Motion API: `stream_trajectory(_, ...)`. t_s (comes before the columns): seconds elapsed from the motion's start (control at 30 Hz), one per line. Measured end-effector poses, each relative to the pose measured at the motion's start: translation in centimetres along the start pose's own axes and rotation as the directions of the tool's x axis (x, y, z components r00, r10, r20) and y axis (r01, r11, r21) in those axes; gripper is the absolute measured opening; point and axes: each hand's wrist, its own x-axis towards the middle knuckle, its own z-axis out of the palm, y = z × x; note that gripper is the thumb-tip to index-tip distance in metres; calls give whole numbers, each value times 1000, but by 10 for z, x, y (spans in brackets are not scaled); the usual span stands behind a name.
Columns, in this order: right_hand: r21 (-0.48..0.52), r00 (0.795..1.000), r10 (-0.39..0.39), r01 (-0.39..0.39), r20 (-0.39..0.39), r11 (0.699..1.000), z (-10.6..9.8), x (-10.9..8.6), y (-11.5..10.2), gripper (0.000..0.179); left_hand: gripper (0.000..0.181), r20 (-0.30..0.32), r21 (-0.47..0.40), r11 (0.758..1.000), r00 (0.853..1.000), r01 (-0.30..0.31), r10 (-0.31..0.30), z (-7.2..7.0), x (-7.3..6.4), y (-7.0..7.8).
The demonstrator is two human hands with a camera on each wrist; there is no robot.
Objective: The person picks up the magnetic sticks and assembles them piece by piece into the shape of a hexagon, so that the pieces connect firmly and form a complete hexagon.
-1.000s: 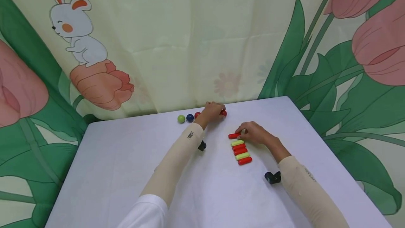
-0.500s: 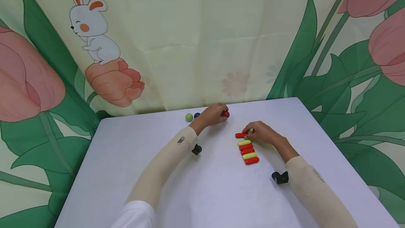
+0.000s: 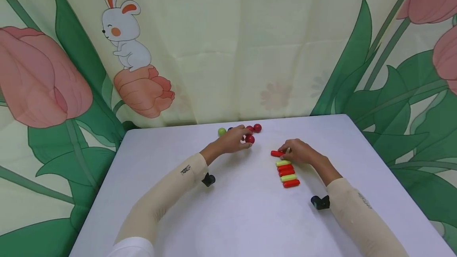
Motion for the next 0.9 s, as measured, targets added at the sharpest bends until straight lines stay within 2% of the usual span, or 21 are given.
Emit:
stream_trajectory(0.13,-7,1000,9,-9,10,1000,2,2,-1,32,38,5,-50,999,1000,6,-6,2,-19,-6)
stream_trajectory(0.3,-23,1000,-3,3,22,1000,2,5,-4,33,36,17,-129,989,998,68,-66,2,-42,-14)
stream_trajectory(0.4,-29,1000,-14,15,26,999,2,7,-8,34,36,11,-197,975,994,105,-105,1,-58,-18)
stream_trajectory(0.6,-47,999,-26,27,27,999,6,8,-13,34,36,-2,-335,931,987,149,-158,3,-85,-27)
stream_trajectory(0.9,-38,998,-58,58,7,998,12,13,-20,37,37,-10,-345,911,970,225,-243,9,-116,-38)
